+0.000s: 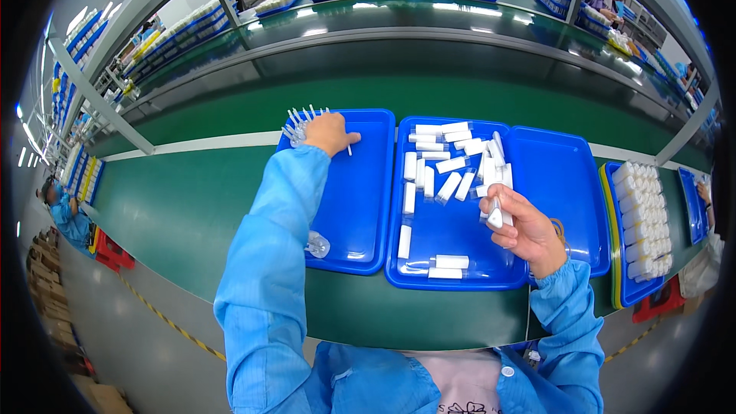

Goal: Assemble small white plastic components and secure them with a rubber band inside a container.

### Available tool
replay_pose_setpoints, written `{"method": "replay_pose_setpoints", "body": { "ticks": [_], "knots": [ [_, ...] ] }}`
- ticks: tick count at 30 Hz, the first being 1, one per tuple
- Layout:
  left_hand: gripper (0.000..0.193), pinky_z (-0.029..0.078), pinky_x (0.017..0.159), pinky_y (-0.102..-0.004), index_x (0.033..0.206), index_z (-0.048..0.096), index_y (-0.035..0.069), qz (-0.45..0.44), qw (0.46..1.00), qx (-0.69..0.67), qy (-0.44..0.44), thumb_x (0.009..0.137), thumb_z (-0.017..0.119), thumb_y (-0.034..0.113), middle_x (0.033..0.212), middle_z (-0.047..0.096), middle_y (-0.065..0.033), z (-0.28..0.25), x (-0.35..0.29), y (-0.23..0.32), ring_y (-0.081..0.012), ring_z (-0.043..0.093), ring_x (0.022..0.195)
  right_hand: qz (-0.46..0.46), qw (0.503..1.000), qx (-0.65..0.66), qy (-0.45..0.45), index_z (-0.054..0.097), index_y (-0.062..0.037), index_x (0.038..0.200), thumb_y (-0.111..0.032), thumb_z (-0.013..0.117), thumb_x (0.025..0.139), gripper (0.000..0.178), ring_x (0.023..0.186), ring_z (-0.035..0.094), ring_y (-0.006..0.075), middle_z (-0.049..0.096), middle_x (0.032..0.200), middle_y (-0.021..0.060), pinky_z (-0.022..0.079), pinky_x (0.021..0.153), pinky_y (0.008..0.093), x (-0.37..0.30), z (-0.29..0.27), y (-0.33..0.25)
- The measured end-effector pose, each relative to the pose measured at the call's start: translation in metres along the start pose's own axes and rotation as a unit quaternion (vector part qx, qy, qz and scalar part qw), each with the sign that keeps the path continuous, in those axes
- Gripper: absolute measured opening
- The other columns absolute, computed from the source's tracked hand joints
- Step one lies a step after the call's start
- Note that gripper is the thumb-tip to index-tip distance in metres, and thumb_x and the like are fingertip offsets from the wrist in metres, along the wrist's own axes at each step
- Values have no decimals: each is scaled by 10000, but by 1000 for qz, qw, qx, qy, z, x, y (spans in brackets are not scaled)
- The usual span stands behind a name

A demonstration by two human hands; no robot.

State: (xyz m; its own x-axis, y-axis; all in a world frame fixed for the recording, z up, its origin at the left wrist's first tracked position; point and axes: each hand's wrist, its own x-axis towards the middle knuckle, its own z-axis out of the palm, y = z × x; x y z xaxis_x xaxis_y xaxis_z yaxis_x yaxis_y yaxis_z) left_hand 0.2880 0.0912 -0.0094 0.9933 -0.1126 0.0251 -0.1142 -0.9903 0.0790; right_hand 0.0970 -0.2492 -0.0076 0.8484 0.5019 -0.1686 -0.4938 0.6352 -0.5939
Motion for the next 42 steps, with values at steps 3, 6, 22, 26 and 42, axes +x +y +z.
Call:
{"method": "replay_pose_setpoints", "body": {
  "ticks": [3,6,22,26,42],
  "knots": [
    [285,542,787,-417,852,711,7,-20,998,-30,-42,737,713,268,847,697,-173,7,7,4,-324,683,847,-1,1000,6,2,538,-61,1110,-183,525,969,186,513,446,65,595,981,108,386,398,203,-2,0,-2],
    [156,562,709,-394,801,690,-11,-8,995,-39,-86,733,625,112,702,688,-137,8,11,-1,-281,694,706,2,1000,9,18,531,-69,1107,-169,530,962,176,503,436,70,586,983,106,380,396,203,-7,1,0],
    [233,522,638,-354,765,727,65,116,989,-75,-48,682,767,279,710,685,-108,-18,-92,-56,-253,661,648,-4,1000,6,28,526,-76,1097,-159,537,957,163,501,426,71,570,948,100,366,382,202,-19,-2,6],
    [102,520,624,-379,667,673,65,180,983,-24,-28,692,708,157,670,663,-97,7,-104,-60,-264,650,653,-10,999,6,36,524,-74,1087,-162,527,963,153,489,420,69,564,945,102,359,377,197,-20,-4,5],
    [89,483,696,-239,891,705,5,-8,881,-424,209,818,677,47,814,671,-59,-45,-263,-20,-113,615,742,-16,999,25,39,479,-77,1089,-180,445,1004,137,491,427,73,542,958,110,367,365,199,-32,-10,16]
  ]
}}
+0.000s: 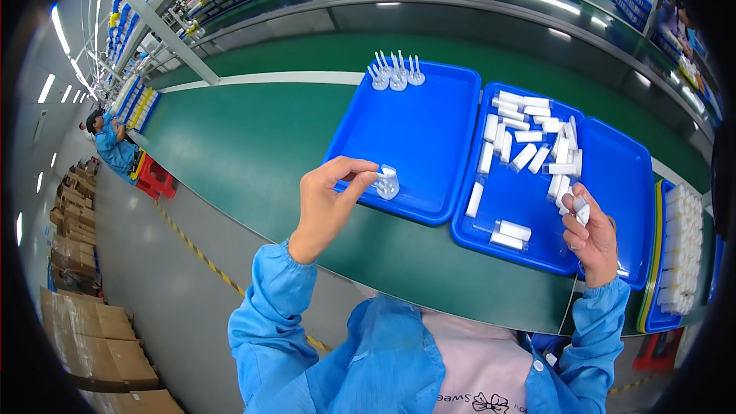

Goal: Assemble small white plastic components and secure them with a rubber band inside a container.

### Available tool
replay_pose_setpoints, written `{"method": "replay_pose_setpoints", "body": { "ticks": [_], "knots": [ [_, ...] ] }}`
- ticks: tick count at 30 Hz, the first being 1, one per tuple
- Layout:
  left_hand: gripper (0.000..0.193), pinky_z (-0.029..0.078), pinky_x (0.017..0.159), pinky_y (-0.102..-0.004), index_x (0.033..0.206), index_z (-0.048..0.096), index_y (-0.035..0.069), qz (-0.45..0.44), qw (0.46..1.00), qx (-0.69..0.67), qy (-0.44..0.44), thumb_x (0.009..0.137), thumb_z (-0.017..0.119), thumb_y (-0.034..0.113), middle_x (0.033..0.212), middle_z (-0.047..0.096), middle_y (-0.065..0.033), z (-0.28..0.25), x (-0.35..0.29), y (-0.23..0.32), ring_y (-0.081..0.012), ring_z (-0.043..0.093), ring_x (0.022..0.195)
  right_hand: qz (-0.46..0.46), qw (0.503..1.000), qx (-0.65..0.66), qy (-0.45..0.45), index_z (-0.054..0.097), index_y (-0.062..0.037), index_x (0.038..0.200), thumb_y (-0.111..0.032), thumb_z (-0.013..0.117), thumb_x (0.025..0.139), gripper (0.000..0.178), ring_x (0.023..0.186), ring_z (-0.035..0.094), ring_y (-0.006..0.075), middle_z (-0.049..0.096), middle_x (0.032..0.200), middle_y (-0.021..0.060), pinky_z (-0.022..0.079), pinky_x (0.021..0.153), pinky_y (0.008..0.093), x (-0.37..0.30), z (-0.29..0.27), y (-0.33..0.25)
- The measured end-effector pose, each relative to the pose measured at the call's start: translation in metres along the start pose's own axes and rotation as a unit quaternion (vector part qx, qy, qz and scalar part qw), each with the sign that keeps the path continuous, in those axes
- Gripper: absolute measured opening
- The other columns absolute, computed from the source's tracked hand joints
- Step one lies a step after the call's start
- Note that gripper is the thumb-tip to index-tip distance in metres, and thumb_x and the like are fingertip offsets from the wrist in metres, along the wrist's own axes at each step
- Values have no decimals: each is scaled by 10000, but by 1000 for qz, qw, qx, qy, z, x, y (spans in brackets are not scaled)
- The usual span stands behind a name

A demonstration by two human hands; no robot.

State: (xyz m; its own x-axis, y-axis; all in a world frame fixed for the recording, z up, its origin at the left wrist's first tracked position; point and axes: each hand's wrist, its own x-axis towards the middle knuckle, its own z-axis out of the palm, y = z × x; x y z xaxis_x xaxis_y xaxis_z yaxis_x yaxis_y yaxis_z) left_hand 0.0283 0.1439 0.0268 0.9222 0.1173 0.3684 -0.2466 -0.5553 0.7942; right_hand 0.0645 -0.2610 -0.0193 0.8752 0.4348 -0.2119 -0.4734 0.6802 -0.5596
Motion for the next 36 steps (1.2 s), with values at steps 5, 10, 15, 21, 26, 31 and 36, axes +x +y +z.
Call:
{"method": "replay_pose_setpoints", "body": {
  "ticks": [5,10,15,21,26,31,36],
  "knots": [
    [73,453,637,-237,845,705,6,8,999,32,-1,778,703,37,777,647,-49,2,1,-13,-111,569,695,-3,1000,9,-13,471,-77,1094,-177,446,1003,137,492,425,73,536,971,113,366,366,197,-3,3,1],
    [69,418,588,-241,816,710,17,17,999,47,-16,753,724,41,749,612,-37,6,4,-14,-103,514,652,-8,1000,22,5,468,-80,1089,-172,440,1006,128,493,424,72,534,971,112,366,364,197,-5,-2,2],
    [69,412,572,-242,797,719,31,23,997,80,-7,736,740,54,725,591,-32,7,5,-15,-107,514,642,-4,1000,17,3,470,-83,1088,-169,437,1006,123,491,420,72,536,961,110,365,363,198,-2,1,2],
    [103,398,544,-249,794,726,46,64,989,132,8,703,767,73,702,571,-32,9,7,-13,-119,507,619,-3,1000,21,13,470,-80,1084,-170,432,1008,124,491,419,76,536,956,111,358,362,202,-3,3,3],
    [100,385,532,-255,776,727,52,65,989,130,13,691,774,74,692,562,-26,10,8,-11,-117,494,610,-2,1000,29,7,470,-79,1084,-172,432,1008,126,491,419,76,536,960,113,356,362,204,-4,1,2],
    [101,381,530,-258,768,726,50,64,989,130,13,686,777,79,681,555,-24,11,7,-10,-118,486,606,-4,1000,23,0,468,-73,1086,-175,428,1010,133,492,419,75,531,966,115,356,363,205,-3,-3,1],
    [109,389,529,-260,750,719,51,75,985,153,9,676,787,91,683,556,-25,11,8,-11,-129,498,605,-4,1000,29,-2,470,-70,1085,-176,425,1011,137,491,419,77,534,958,116,362,367,207,-3,-1,3]
  ]
}}
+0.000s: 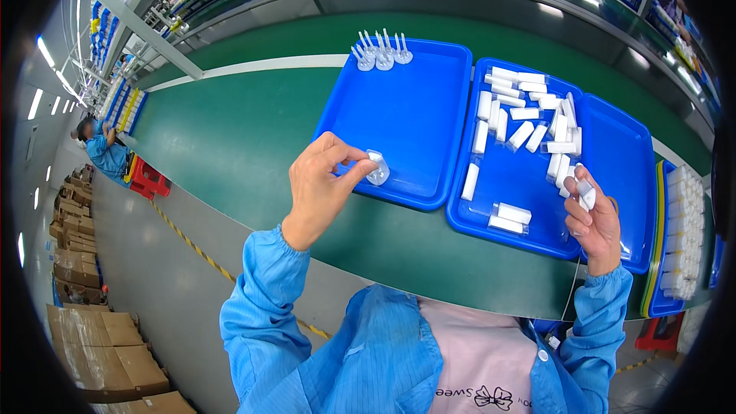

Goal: Assemble small white plastic components and secure them with a rubber band inside a container.

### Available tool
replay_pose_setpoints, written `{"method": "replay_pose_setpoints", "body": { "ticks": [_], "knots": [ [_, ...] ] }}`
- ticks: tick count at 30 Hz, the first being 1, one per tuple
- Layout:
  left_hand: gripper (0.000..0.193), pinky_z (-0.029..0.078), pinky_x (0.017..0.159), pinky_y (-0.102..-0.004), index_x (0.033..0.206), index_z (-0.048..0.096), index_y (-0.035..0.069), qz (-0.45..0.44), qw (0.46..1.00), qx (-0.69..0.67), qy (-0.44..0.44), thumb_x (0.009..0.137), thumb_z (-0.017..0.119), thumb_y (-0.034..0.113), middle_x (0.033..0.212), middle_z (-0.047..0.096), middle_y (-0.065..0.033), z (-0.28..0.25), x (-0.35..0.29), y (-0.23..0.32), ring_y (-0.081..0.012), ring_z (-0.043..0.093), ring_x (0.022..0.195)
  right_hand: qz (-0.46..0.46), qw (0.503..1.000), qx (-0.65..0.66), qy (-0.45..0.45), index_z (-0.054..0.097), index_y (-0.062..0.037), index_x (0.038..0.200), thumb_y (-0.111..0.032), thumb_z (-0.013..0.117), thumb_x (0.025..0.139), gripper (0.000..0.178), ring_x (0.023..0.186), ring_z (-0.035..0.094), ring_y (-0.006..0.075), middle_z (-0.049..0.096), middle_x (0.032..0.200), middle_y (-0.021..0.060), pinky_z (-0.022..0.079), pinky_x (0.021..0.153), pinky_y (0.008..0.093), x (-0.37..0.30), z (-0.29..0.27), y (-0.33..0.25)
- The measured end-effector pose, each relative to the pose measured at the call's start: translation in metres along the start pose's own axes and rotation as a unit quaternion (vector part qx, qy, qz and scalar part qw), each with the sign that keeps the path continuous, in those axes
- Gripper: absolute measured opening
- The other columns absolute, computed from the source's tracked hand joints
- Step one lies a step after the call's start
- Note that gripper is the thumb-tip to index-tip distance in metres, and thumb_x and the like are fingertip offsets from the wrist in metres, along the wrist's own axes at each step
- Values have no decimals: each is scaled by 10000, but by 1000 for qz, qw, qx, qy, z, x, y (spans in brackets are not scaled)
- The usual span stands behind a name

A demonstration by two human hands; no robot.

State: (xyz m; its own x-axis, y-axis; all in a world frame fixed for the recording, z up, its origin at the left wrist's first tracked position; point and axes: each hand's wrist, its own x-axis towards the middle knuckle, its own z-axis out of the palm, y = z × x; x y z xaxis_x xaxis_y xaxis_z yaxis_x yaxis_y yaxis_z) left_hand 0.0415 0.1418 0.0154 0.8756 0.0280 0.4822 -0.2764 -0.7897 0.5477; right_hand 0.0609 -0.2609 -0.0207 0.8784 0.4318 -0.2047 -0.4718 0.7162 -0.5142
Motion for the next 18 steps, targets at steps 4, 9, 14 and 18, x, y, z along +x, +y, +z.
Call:
{"method": "replay_pose_setpoints", "body": {
  "ticks": [4,9,14,18],
  "knots": [
    [155,398,543,-295,701,685,69,90,991,102,7,645,810,144,681,537,-17,5,-1,-6,-164,519,616,-2,1000,4,-1,469,-71,1089,-171,419,1012,136,491,419,76,539,958,117,366,368,208,0,-1,1],
    [188,402,599,-333,691,657,98,139,975,174,-7,627,811,186,690,518,-8,15,-7,-8,-194,514,651,0,1000,6,11,467,-73,1089,-168,413,1014,133,488,419,73,543,958,115,366,367,208,-1,-1,1],
    [175,397,613,-330,689,651,98,121,982,146,-17,645,801,177,696,524,-8,17,-8,-11,-195,511,662,0,1000,2,10,467,-74,1088,-170,409,1016,135,485,416,73,542,963,113,361,362,208,0,-4,1],
    [167,390,611,-325,692,649,88,113,984,136,-35,659,791,168,693,525,-10,17,-6,-10,-196,511,666,1,1000,3,11,469,-74,1093,-177,402,1018,144,482,411,72,539,967,113,359,359,209,1,-6,3]
  ]
}}
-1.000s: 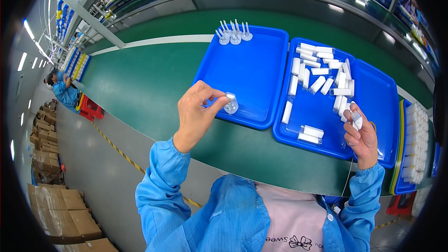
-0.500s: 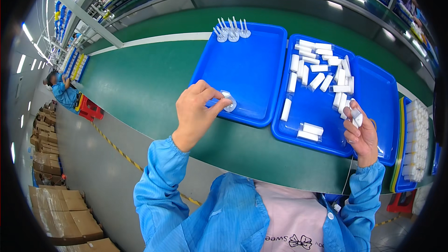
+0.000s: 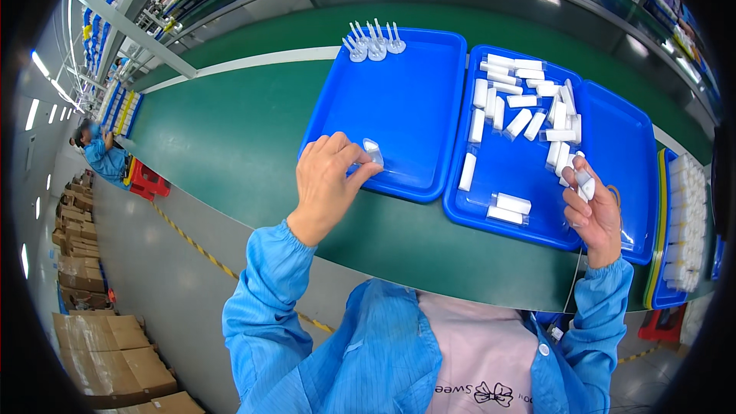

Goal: Assemble small white plastic components and secure them with a rubber band inside a container.

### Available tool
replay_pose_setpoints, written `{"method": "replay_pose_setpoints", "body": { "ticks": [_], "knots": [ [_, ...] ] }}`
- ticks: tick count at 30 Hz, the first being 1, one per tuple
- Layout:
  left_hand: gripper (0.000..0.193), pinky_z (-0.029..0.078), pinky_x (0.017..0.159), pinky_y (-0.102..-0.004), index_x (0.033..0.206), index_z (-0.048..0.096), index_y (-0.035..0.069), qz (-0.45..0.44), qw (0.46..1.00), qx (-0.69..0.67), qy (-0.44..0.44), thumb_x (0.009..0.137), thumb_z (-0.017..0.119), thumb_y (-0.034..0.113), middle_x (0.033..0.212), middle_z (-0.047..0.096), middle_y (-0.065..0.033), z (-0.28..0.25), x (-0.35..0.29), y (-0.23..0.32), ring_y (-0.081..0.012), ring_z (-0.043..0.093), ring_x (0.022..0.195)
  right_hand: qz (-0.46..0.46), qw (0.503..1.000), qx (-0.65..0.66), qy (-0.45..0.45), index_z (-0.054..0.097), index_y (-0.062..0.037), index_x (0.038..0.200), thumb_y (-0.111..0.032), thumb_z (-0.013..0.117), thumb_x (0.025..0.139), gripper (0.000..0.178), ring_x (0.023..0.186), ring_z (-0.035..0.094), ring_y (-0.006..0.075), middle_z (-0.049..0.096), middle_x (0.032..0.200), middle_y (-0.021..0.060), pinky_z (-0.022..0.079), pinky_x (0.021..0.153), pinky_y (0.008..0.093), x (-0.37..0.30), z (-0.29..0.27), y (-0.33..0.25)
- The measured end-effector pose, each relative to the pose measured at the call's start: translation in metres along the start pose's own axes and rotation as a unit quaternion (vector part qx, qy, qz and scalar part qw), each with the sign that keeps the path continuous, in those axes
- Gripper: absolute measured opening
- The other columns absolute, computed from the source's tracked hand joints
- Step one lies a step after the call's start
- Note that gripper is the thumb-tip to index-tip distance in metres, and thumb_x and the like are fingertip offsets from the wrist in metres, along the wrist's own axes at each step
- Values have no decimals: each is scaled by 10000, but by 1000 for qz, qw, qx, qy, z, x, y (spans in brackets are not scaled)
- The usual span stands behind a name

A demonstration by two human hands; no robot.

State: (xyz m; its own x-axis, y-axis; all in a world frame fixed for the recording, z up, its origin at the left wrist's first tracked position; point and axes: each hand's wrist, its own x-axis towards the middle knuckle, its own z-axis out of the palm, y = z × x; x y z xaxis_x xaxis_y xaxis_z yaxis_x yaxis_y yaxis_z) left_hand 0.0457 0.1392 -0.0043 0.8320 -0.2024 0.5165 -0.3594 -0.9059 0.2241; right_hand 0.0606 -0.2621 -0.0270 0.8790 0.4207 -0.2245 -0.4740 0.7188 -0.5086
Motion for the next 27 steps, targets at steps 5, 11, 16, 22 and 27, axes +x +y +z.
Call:
{"method": "replay_pose_setpoints", "body": {
  "ticks": [5,11,16,22,27],
  "knots": [
    [158,383,618,-329,708,650,87,10,1000,14,-13,675,781,169,693,529,-12,-3,3,-1,-195,503,657,0,1000,-2,-4,471,-72,1099,-179,394,1021,154,482,407,69,527,955,107,353,355,204,0,1,1],
    [139,373,632,-334,714,646,88,24,999,17,-22,699,763,161,682,523,-14,-4,1,-2,-199,496,651,-2,1000,-3,6,473,-70,1100,-184,400,1020,157,483,407,66,520,951,104,348,351,198,0,-5,2],
    [168,374,633,-339,692,624,92,35,999,33,-17,704,762,186,659,496,-20,0,5,0,-204,487,638,4,1000,7,-8,474,-67,1109,-184,409,1017,162,486,411,64,527,964,104,358,354,197,2,-4,5],
    [202,377,633,-343,680,603,91,43,998,52,-19,714,762,211,623,474,-28,8,10,-8,-212,472,616,-9,1000,6,-6,495,-62,1114,-180,439,1007,169,493,426,66,529,969,106,372,361,195,-2,-6,2],
    [165,376,629,-343,698,607,82,36,997,53,-35,745,738,171,625,489,-31,5,12,-1,-212,471,603,-16,1000,13,-2,508,-61,1122,-180,463,997,178,493,431,66,526,965,108,375,362,195,-5,-10,2]
  ]
}}
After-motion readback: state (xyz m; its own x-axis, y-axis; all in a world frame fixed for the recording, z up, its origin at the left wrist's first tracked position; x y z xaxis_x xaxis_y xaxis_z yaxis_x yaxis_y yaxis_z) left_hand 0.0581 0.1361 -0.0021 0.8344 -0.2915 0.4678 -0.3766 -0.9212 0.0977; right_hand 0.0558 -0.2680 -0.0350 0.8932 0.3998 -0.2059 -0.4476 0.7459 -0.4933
